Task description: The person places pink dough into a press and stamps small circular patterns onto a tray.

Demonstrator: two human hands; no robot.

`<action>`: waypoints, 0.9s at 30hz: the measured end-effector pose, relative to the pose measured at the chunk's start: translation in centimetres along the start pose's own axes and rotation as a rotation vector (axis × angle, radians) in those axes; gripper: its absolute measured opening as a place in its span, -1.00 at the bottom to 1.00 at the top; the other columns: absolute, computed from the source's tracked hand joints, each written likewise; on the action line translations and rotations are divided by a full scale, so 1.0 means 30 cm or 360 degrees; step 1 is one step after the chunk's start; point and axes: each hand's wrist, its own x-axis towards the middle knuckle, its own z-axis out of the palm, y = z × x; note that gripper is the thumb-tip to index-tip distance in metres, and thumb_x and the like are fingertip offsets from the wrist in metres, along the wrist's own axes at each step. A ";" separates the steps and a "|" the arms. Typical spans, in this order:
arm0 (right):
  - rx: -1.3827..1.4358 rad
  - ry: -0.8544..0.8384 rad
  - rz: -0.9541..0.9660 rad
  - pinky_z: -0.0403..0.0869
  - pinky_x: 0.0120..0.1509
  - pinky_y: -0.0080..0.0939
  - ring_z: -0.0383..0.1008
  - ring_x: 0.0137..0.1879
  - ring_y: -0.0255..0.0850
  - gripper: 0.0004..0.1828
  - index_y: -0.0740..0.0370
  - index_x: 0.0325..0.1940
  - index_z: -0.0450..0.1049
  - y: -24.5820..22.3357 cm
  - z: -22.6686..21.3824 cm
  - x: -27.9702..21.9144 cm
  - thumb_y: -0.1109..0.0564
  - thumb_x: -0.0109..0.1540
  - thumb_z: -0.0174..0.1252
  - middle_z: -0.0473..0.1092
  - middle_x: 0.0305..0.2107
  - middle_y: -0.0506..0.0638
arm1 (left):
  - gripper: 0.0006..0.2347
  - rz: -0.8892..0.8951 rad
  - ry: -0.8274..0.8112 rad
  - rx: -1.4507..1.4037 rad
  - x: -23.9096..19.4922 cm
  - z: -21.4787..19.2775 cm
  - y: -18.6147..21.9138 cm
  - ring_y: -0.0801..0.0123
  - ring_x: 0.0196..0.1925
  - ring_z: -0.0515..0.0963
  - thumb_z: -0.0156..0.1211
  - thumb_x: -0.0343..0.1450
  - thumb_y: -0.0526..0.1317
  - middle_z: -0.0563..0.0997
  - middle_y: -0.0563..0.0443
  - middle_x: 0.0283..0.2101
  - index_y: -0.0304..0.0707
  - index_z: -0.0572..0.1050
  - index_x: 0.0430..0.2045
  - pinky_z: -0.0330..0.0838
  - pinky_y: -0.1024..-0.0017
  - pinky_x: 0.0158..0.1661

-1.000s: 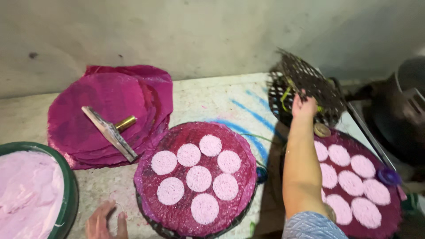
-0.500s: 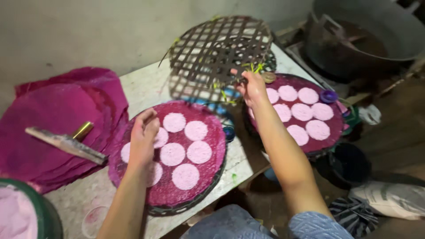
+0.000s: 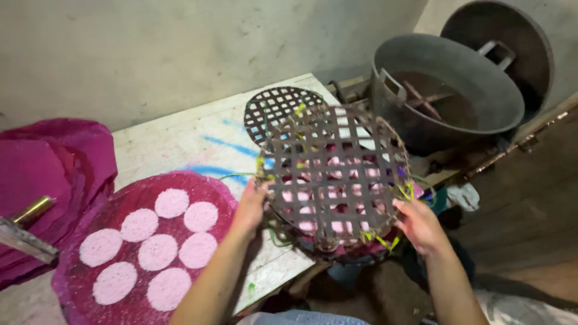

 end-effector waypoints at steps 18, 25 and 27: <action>-0.0833 0.0481 -0.0318 0.40 -0.37 -0.31 0.45 -0.48 -0.29 -0.76 0.40 -0.05 0.49 0.334 -0.306 0.097 0.19 0.26 0.24 0.48 -0.51 0.01 | -0.63 0.0589 0.0492 0.1416 -0.083 0.161 -0.153 -0.14 0.03 0.36 0.28 0.35 -0.03 0.46 -0.28 0.00 -0.32 0.51 -0.09 0.28 0.06 0.08; -0.1692 0.0929 -0.0844 0.41 -0.25 -0.25 0.47 -0.38 -0.29 -0.63 0.35 0.08 0.46 0.193 -0.146 -0.016 0.22 0.21 0.32 0.47 -0.44 0.05 | -0.58 0.0563 0.0482 0.1205 -0.185 0.127 -0.019 -0.08 -0.02 0.40 0.39 0.30 -0.05 0.48 -0.27 -0.10 -0.33 0.47 -0.09 0.36 0.10 0.00; -0.1488 0.0947 -0.1073 0.43 -0.18 -0.27 0.44 -0.29 -0.29 -0.67 0.34 0.15 0.43 0.136 -0.049 -0.062 0.23 0.32 0.26 0.45 -0.32 0.04 | -0.63 0.0668 0.0507 0.1176 -0.241 0.060 0.018 -0.07 -0.06 0.42 0.35 0.32 -0.11 0.50 -0.26 -0.13 -0.31 0.49 -0.07 0.35 0.10 -0.03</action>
